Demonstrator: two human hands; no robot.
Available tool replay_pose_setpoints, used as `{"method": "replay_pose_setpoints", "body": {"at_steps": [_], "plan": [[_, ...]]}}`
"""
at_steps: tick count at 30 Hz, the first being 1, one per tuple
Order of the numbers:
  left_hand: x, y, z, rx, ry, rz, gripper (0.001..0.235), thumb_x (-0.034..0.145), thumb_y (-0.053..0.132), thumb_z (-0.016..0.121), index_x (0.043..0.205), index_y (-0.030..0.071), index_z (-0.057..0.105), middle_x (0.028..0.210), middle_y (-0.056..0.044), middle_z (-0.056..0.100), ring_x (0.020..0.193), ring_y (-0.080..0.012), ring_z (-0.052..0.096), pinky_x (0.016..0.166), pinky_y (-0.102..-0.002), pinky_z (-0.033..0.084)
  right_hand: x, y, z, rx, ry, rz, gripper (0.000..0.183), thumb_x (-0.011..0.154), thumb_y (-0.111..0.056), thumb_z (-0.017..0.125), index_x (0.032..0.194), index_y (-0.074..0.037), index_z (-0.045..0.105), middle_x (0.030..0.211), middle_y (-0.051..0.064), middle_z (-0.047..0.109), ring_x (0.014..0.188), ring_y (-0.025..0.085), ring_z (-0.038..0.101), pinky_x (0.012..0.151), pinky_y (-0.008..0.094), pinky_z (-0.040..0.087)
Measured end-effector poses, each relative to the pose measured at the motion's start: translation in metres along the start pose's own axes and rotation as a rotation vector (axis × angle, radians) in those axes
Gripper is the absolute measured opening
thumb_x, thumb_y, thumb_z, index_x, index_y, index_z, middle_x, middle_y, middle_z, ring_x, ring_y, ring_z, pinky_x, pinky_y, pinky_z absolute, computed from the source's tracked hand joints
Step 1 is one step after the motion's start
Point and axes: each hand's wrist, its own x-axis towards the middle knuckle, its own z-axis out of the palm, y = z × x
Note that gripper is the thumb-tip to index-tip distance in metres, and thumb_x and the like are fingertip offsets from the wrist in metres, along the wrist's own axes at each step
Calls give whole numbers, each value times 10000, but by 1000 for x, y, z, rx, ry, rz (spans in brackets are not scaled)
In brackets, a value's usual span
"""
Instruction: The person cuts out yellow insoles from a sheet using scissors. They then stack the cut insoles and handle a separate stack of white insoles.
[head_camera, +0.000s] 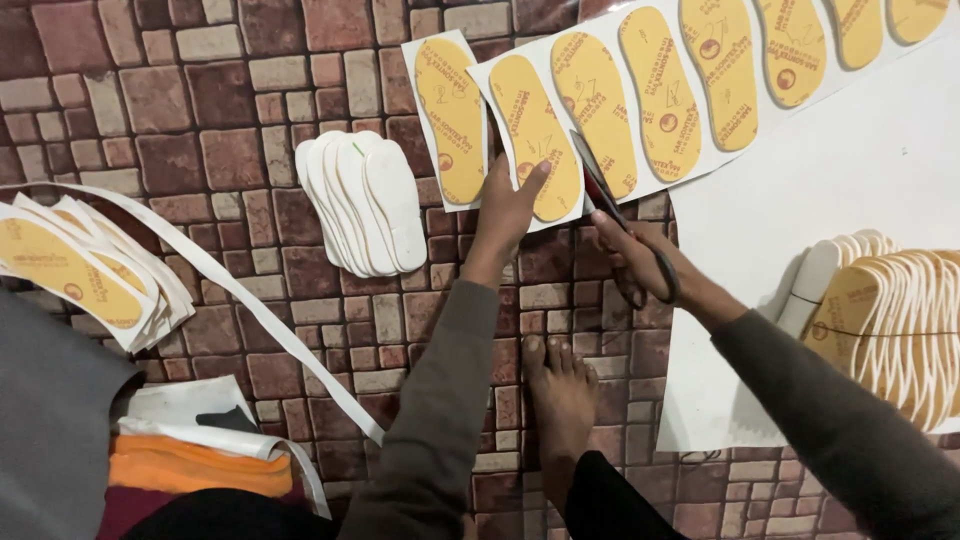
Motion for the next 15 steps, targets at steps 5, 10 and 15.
{"method": "replay_pose_setpoints", "body": {"at_steps": [5,10,15], "plan": [[3,-7,-2,8,-16,-6,415,994,280,677,1244,-28,552,1064,-226,697,1137,-321,693,1002,-556,482,-5,-32,-12,-176,-21,35,744,997,-728,493,857,-7,612,794,235,635,835,384,710,753,492,527],[0,0,-3,-128,-34,-30,377,991,237,692,1217,-39,570,1024,-227,709,991,-282,720,957,-521,522,4,-56,-16,-102,-35,36,620,984,-681,574,767,-103,522,621,22,453,527,172,488,508,318,428],[12,-19,-9,-102,18,6,378,956,261,734,1157,-24,586,976,-213,701,971,-268,723,872,-495,559,16,-61,-6,-152,-10,14,649,983,-689,584,780,-73,561,660,88,515,595,227,553,583,349,462]]}}
